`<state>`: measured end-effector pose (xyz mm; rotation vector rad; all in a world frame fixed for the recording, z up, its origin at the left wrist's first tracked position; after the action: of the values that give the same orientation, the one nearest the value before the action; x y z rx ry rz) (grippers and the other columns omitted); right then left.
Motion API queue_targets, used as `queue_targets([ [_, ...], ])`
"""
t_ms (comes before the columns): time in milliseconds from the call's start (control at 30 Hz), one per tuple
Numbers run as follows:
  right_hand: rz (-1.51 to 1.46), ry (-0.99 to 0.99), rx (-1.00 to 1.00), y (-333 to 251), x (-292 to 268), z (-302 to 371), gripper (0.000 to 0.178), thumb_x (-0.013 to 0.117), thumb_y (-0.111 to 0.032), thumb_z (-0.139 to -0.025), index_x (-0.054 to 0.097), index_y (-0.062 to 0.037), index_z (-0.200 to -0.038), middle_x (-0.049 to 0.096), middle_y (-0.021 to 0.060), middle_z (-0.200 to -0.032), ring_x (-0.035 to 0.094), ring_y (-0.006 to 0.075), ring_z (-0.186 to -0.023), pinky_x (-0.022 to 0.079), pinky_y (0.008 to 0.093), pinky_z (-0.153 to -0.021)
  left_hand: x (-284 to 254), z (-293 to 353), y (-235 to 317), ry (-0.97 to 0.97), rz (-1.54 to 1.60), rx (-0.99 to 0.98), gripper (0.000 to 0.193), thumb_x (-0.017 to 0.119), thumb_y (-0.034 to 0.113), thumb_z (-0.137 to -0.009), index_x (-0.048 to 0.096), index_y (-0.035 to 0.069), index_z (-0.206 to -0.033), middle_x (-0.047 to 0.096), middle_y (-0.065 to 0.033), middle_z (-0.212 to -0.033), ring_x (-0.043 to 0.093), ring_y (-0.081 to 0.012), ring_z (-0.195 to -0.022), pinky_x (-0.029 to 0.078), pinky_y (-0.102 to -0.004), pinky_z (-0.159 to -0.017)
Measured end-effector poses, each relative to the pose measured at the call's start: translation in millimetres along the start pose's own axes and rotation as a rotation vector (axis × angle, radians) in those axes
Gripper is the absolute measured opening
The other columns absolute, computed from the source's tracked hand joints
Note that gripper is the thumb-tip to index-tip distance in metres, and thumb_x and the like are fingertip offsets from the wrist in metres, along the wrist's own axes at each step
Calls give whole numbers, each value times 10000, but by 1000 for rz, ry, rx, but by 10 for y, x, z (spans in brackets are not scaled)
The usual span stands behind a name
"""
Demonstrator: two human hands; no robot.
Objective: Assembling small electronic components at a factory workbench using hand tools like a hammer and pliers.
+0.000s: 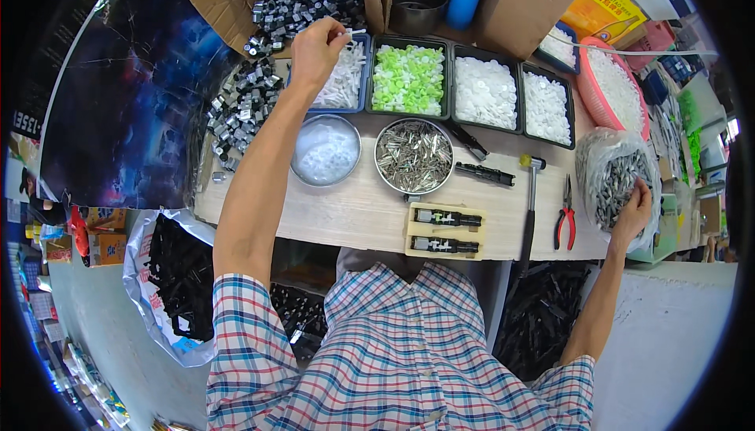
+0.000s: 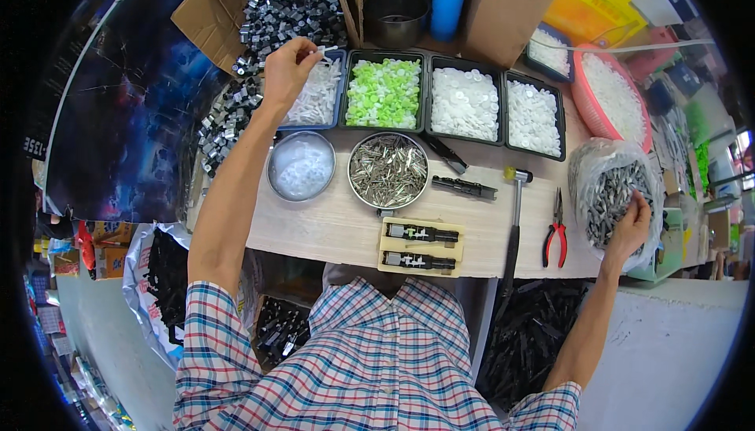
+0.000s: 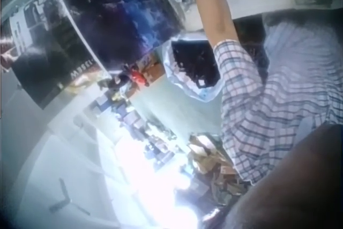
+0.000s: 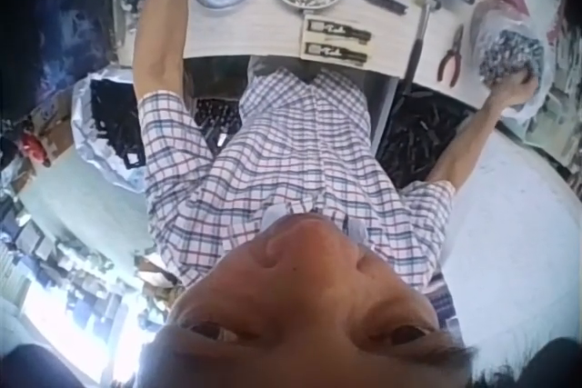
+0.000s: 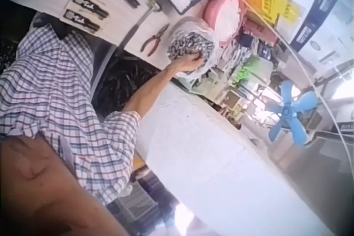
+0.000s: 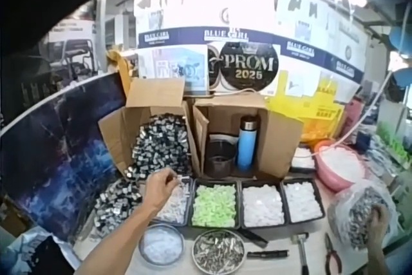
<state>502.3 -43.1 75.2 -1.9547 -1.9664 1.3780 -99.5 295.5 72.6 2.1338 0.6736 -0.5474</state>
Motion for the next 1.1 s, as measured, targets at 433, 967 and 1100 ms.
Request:
queue_targets([
  [433, -308, -498, -128, -1784, 825, 1372, 213, 534, 75, -968, 670, -14, -1105, 629, 45, -1023, 586, 117, -844, 480, 247, -723, -309, 1366, 986, -72, 18, 236, 146, 744, -8, -798, 639, 5, -898, 643, -143, -862, 634, -325, -791, 505, -409, -671],
  [967, -264, -474, -151, -1774, 1085, 1659, 182, 561, 28, -977, 644, 12, -1138, 643, 103, -994, 612, 196, -816, 491, 281, -739, -235, 2614, 1024, -93, -21, -6, 197, 701, -94, -793, 664, -16, -970, 645, -160, -930, 629, -347, -900, 513, -411, -783],
  [1100, -174, -551, -53, -1722, 878, 1865, 170, 638, 6, -937, 634, 26, -1106, 629, 115, -902, 587, 176, -746, 481, 273, -684, -286, 2713, 1011, -71, -24, -5, 209, 675, -100, -826, 677, -25, -1020, 645, -173, -1013, 639, -333, -947, 520, -380, -819],
])
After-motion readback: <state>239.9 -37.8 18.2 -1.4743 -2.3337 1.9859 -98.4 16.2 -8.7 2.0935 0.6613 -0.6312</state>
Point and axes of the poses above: each hand's wrist, its own z-axis away from the middle knuckle, its own x-axis out of the palm, y = z × x, the point moved 5 cm from there along -z, towards the middle knuckle
